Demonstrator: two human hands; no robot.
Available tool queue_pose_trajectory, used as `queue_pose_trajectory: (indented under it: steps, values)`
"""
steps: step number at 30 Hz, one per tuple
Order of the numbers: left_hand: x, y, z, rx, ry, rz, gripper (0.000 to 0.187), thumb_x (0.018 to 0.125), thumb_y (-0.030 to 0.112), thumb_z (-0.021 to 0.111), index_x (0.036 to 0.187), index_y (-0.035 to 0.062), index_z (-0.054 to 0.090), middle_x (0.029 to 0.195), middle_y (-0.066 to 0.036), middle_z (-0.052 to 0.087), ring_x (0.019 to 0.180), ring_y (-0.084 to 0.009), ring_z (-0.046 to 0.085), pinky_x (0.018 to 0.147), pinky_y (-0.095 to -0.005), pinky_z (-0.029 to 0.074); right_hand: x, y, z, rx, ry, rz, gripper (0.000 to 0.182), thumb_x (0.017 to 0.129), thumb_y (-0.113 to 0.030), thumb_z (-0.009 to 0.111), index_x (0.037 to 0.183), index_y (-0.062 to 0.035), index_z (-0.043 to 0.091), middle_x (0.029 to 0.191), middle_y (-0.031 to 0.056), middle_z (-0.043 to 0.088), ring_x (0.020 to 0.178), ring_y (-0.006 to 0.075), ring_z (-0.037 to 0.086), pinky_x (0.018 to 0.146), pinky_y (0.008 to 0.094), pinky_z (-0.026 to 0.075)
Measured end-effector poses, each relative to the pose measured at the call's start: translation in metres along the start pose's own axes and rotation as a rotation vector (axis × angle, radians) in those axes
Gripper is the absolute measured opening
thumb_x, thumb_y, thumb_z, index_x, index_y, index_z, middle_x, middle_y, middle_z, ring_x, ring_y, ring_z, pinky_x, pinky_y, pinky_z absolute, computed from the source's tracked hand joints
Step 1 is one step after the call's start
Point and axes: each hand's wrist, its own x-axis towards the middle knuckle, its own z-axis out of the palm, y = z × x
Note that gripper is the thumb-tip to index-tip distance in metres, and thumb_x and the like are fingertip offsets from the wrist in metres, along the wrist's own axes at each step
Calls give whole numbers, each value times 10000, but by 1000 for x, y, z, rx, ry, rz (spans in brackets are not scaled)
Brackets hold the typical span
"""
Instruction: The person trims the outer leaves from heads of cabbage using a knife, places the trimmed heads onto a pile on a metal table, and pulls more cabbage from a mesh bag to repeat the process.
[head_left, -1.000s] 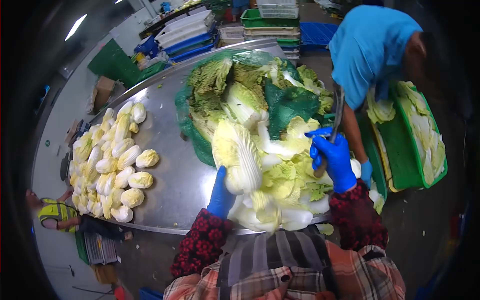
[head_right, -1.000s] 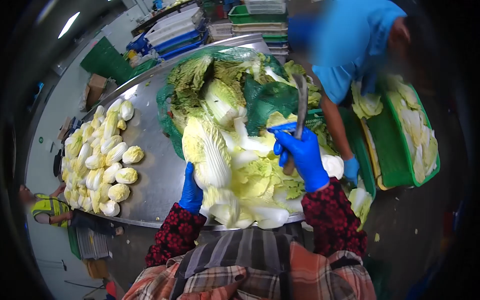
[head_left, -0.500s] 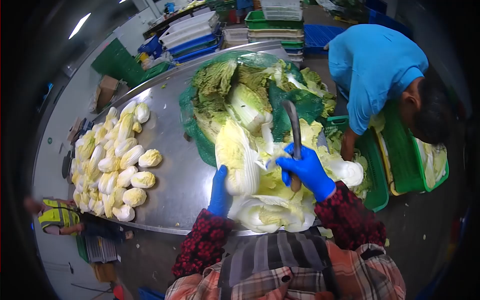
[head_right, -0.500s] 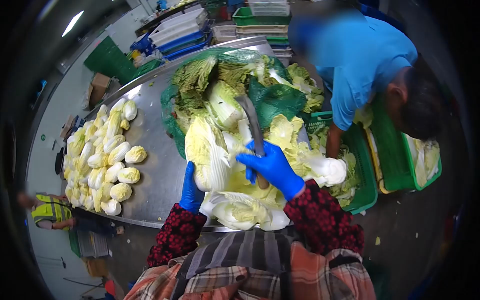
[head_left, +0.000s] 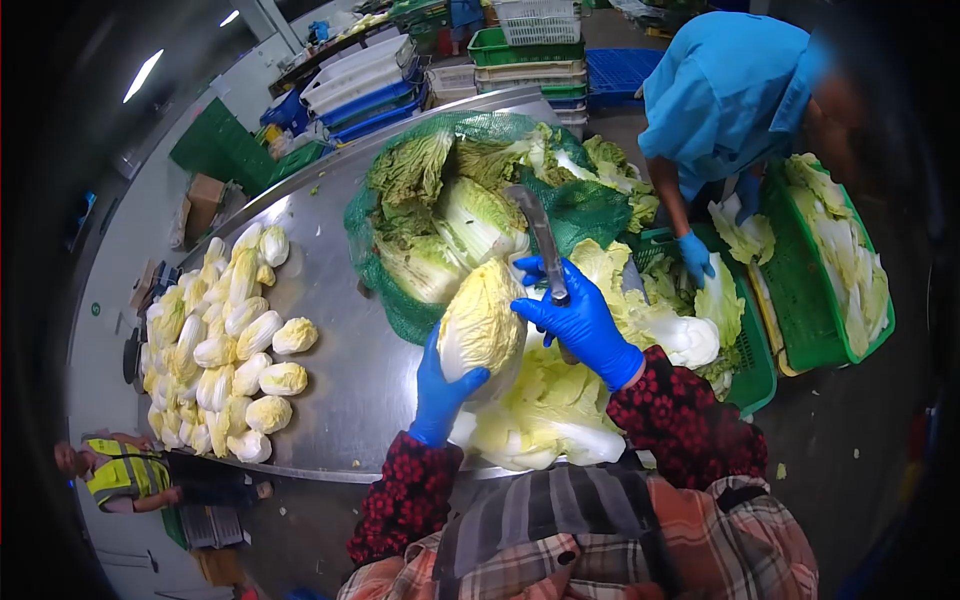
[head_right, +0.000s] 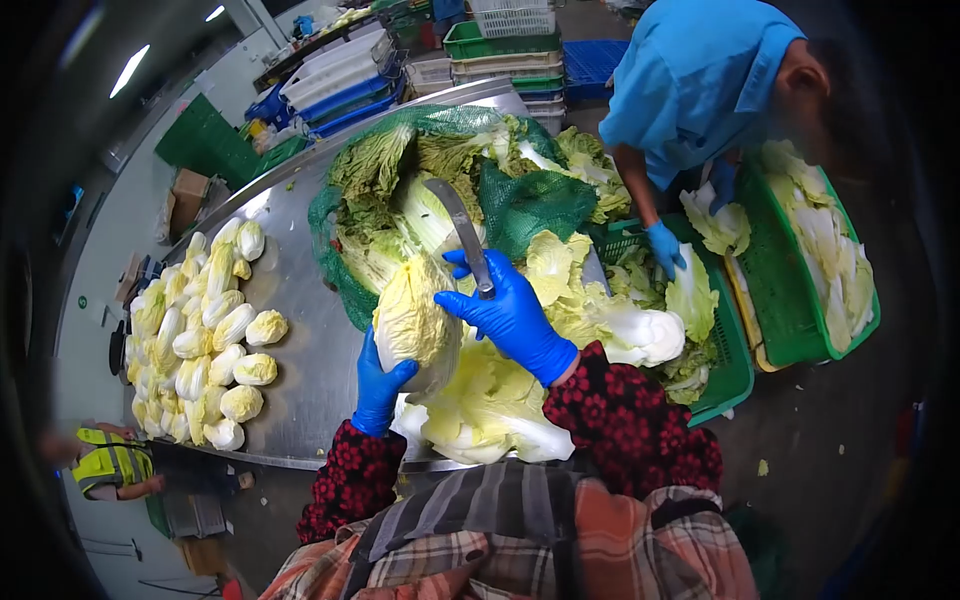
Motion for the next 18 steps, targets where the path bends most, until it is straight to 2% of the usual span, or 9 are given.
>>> queue_pose_trajectory:
  steps: [1,4,8,9,12,13,16,17,18]
  values:
    - [-1,5,-4,20,-45,21,888,617,277,790,1330,-3,341,1240,-158,489,1124,-245,496,967,-353,388,3,-2,-2,37,-19,-14,363,760,-188,722,1073,-79,574,854,-6,584,597,38,504,481,188,426]
    - [-1,10,-3,-8,-91,47,887,608,280,795,1323,-5,354,1250,-157,488,1133,-242,494,971,-351,386,8,-20,-13,11,-208,184,346,773,-202,712,1070,-86,577,813,-11,581,607,40,513,465,193,427]
    - [-3,4,3,-71,-14,-20,837,642,246,769,1323,-5,352,1233,-142,495,1113,-233,502,951,-346,402,12,-4,-11,139,6,87,248,830,-149,643,1035,-22,584,704,13,555,519,77,525,447,211,445]
    - [-4,4,4,-76,13,-35,819,655,237,759,1323,-4,350,1227,-139,498,1106,-231,504,945,-344,406,10,-8,-9,164,28,100,165,858,-147,605,957,-19,575,713,55,578,494,110,541,437,222,451]
    - [-2,-3,2,-238,86,-121,743,717,214,702,1329,3,338,1216,-132,497,1093,-228,506,929,-345,416,-5,-21,-12,282,-44,158,139,869,-157,585,894,-24,554,727,99,596,494,133,557,431,234,460]
    - [-2,3,2,-399,73,-105,709,765,257,653,1338,7,318,1242,-126,475,1119,-228,487,948,-350,401,-9,-20,-16,255,-85,199,142,876,-164,570,853,-29,531,739,126,605,490,148,563,425,245,462]
    - [1,-16,-11,-659,163,-163,706,786,300,628,1341,5,305,1271,-118,449,1150,-229,461,970,-353,381,-24,-4,-35,260,-238,375,177,847,-170,620,897,-10,561,740,75,618,511,125,577,448,233,465]
    - [1,-14,-14,-663,173,-159,724,787,330,627,1342,1,297,1283,-111,437,1164,-231,449,984,-355,366,-24,6,-42,164,-273,470,203,834,-178,635,942,-17,574,750,55,616,513,98,559,455,219,457]
    - [2,-11,-16,-641,177,-135,725,786,327,630,1343,4,297,1283,-111,437,1165,-230,448,985,-355,365,-23,12,-38,75,-232,439,221,826,-184,645,962,-23,578,745,42,609,515,87,551,455,214,452]
